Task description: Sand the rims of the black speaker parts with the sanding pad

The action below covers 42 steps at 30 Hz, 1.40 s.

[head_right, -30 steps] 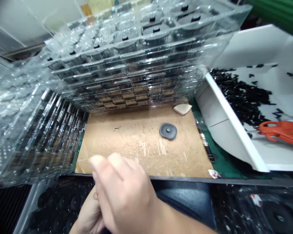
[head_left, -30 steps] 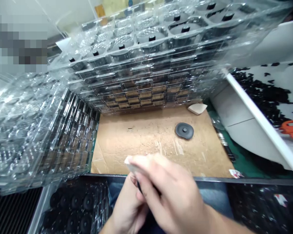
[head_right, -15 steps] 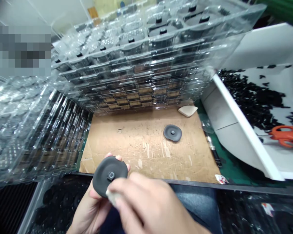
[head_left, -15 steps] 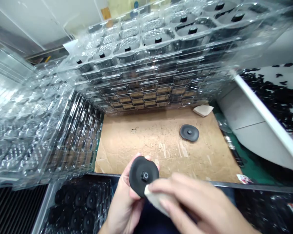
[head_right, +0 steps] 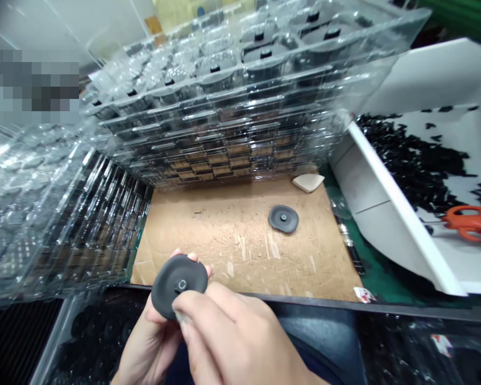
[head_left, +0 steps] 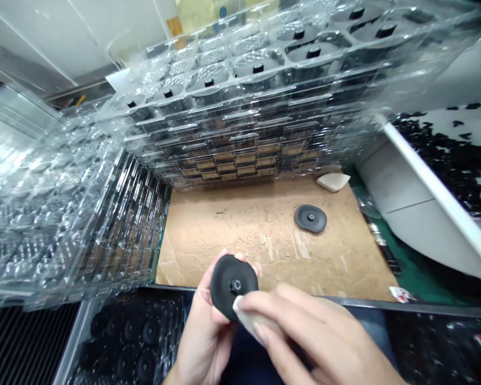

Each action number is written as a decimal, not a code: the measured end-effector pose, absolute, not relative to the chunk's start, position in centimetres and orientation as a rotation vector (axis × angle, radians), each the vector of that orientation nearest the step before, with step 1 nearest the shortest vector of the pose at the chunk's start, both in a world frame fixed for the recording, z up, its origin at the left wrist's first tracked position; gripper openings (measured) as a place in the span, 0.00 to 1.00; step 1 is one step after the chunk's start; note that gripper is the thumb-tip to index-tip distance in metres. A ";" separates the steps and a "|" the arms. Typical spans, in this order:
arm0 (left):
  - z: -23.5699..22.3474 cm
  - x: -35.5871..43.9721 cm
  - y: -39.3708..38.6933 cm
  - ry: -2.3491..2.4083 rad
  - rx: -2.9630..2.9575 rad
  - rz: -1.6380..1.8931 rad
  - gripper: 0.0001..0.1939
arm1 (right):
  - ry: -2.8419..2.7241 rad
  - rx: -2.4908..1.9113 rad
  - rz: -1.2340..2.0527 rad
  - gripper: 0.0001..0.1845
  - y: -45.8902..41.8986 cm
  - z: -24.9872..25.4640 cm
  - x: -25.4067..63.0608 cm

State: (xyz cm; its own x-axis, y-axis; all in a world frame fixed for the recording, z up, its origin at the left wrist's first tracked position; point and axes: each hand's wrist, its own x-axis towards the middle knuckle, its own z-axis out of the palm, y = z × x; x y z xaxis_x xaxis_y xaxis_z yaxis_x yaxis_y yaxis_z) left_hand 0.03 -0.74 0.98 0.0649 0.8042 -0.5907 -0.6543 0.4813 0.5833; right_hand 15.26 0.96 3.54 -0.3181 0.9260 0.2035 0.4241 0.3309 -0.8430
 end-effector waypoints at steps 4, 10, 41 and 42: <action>0.7 0.1 -0.7 1.064 0.159 1.122 0.30 | -1.885 -1.226 1.087 0.09 1.1 3.5 15.2; 0.0 0.5 -0.5 1.001 0.101 1.180 0.26 | -1.860 -1.172 1.066 0.11 1.7 2.7 15.4; 0.8 0.7 -0.2 1.065 0.112 1.079 0.25 | -1.826 -1.023 1.037 0.13 1.7 3.4 13.5; 0.9 0.8 -0.2 1.083 0.109 1.086 0.26 | -1.858 -1.038 1.127 0.13 1.7 3.5 13.6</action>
State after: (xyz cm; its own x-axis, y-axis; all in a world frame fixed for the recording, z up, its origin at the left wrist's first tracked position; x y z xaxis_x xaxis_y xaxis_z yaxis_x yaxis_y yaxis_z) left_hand 0.77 -0.18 0.86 0.0385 0.7540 -0.6558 -0.6578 0.5132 0.5513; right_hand 13.60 1.72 3.52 -0.4188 0.8929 0.1654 0.2660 0.2948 -0.9178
